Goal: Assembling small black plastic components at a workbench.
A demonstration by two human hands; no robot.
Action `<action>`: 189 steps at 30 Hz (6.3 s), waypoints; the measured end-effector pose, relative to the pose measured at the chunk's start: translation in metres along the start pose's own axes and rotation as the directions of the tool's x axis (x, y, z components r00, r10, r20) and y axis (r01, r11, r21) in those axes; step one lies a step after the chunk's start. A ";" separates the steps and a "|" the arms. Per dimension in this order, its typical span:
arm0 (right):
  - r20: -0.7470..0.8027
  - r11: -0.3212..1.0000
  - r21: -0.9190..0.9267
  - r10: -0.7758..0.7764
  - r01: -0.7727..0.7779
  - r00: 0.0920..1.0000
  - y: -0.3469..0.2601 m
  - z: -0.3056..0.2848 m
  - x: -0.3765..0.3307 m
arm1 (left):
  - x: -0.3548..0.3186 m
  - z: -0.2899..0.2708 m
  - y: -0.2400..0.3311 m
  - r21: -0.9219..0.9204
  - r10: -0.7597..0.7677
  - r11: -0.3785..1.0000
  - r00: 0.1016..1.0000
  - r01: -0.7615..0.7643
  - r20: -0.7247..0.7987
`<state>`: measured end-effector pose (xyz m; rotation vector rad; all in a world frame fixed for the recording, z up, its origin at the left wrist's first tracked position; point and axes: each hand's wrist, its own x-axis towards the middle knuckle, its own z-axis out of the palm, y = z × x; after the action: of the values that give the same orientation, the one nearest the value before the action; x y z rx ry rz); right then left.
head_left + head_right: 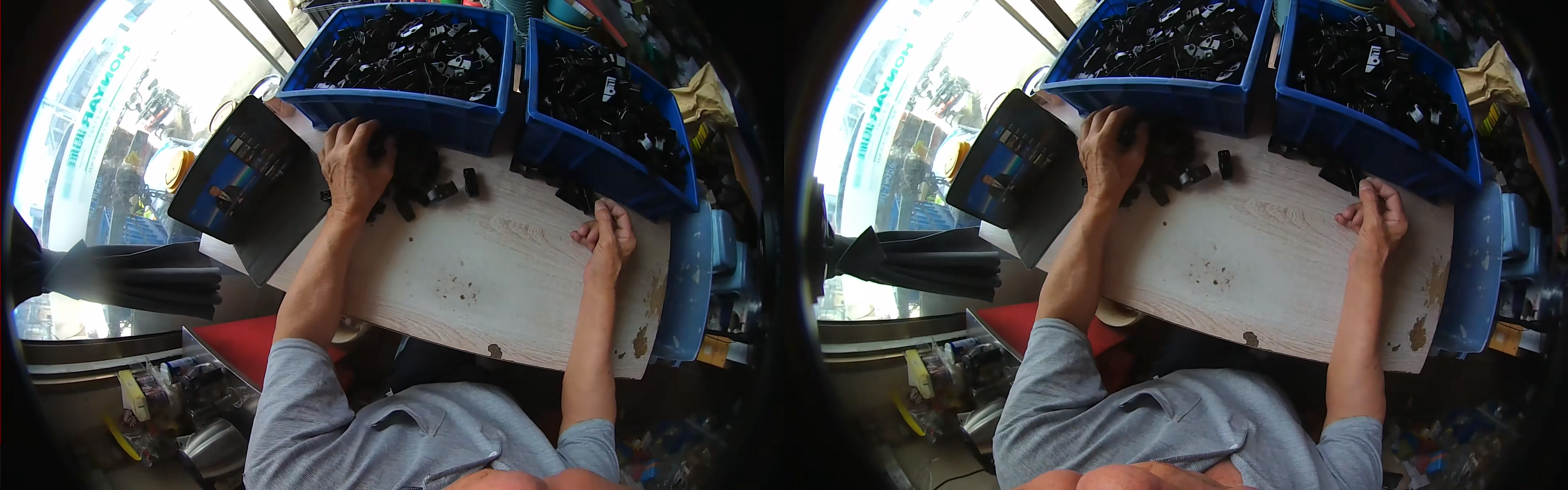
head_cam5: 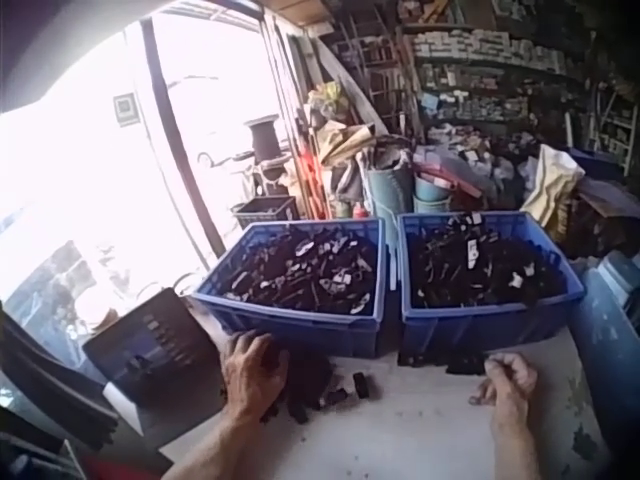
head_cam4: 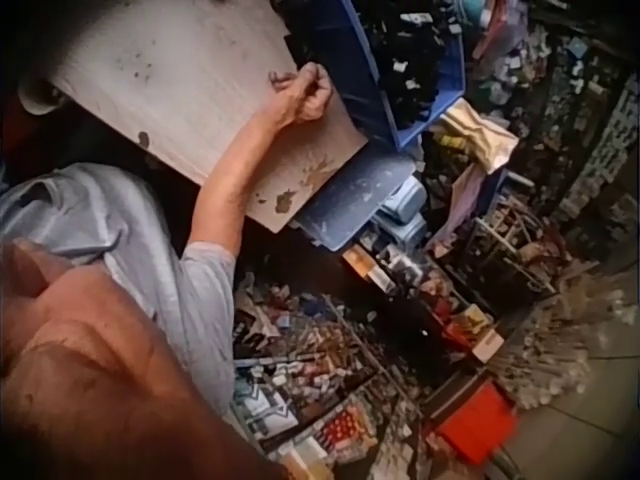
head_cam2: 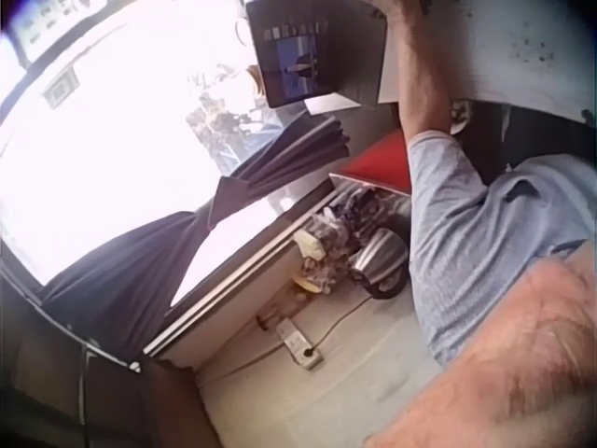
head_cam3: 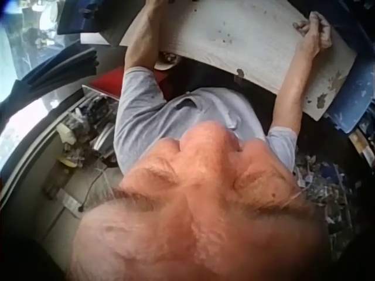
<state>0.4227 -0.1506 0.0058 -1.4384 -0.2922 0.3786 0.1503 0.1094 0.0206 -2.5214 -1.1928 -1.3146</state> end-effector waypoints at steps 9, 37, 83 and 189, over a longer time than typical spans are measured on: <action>0.040 0.999 0.035 -0.030 0.029 0.999 0.001 -0.002 0.000 | -0.001 -0.010 0.029 -0.104 0.019 0.994 1.000 -0.018 0.006; 0.038 0.997 0.071 -0.015 0.013 0.999 0.004 -0.001 0.000 | 0.146 0.013 0.037 -0.032 0.057 0.998 0.787 -0.047 0.614; -0.002 1.000 -0.016 -0.005 0.005 1.000 0.001 -0.005 0.003 | 0.129 -0.009 0.052 -0.396 0.025 0.915 0.989 -0.082 -0.147; 0.013 1.000 0.022 -0.004 0.004 1.000 0.001 0.001 -0.002 | 0.171 0.050 0.063 -0.325 -0.070 0.937 0.982 0.125 0.177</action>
<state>0.4200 -0.1506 0.0053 -1.4143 -0.3002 0.3869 0.2833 0.1884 0.1294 -2.8914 -1.2304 -1.4713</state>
